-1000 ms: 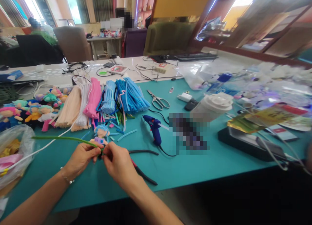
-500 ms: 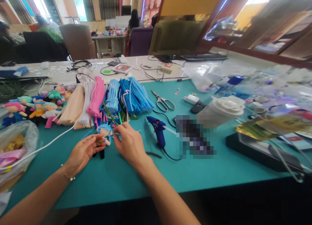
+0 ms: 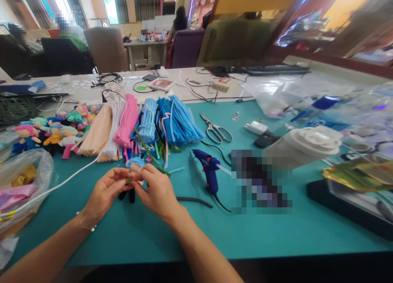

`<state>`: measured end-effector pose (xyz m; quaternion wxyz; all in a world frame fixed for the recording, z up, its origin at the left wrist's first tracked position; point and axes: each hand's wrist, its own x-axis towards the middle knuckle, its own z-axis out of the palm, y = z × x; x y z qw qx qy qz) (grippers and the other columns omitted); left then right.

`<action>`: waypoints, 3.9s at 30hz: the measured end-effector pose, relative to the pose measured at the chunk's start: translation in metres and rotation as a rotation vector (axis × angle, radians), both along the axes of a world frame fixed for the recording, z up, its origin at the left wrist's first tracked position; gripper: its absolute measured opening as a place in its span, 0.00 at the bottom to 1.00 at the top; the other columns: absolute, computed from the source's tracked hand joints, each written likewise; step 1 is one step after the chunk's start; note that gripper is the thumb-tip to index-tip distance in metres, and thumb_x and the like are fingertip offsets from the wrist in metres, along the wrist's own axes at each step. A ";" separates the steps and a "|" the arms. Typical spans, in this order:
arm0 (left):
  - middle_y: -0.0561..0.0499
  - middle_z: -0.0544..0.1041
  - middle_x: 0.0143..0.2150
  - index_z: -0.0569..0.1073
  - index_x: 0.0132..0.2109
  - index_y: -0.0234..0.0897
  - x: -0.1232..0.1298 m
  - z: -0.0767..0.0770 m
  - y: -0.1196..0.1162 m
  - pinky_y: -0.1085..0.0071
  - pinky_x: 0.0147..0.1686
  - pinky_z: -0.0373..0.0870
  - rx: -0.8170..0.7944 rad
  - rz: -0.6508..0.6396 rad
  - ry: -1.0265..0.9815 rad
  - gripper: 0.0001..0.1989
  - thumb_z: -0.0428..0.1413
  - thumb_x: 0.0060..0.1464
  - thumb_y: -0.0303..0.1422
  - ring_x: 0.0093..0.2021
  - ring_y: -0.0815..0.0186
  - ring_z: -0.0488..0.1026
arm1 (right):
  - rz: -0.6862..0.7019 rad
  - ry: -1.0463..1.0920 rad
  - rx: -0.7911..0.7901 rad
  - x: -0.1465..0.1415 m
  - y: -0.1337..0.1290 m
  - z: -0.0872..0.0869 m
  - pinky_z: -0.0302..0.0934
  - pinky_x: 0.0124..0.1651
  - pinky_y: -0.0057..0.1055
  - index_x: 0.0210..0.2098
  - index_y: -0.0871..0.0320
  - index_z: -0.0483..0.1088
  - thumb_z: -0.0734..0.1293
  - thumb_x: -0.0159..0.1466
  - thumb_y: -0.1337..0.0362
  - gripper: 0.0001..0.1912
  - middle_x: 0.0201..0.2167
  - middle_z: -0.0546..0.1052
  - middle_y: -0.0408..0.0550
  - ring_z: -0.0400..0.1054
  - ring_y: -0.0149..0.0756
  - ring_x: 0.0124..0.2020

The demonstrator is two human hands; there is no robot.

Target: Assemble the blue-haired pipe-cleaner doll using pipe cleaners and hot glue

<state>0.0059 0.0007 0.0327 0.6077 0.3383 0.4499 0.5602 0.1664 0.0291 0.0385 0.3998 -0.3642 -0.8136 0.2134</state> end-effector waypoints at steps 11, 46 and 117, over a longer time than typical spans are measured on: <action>0.54 0.72 0.22 0.75 0.26 0.36 -0.004 -0.003 0.000 0.73 0.24 0.66 0.080 -0.051 0.219 0.10 0.64 0.44 0.37 0.22 0.70 0.68 | 0.046 0.089 0.038 0.004 -0.005 0.005 0.60 0.27 0.25 0.31 0.57 0.70 0.64 0.64 0.69 0.05 0.28 0.71 0.45 0.65 0.29 0.25; 0.55 0.69 0.21 0.73 0.20 0.35 -0.004 -0.002 0.000 0.75 0.22 0.58 0.048 -0.024 0.060 0.08 0.63 0.42 0.29 0.20 0.73 0.65 | 0.065 0.085 0.084 0.002 -0.004 0.004 0.56 0.24 0.24 0.31 0.57 0.68 0.64 0.65 0.69 0.06 0.28 0.71 0.44 0.63 0.28 0.23; 0.55 0.69 0.19 0.74 0.26 0.33 0.003 0.006 -0.002 0.74 0.18 0.61 -0.135 -0.081 -0.079 0.12 0.67 0.36 0.36 0.19 0.73 0.64 | 0.093 0.429 -0.410 -0.006 -0.007 0.009 0.54 0.24 0.27 0.27 0.58 0.71 0.69 0.61 0.54 0.14 0.24 0.69 0.43 0.59 0.28 0.22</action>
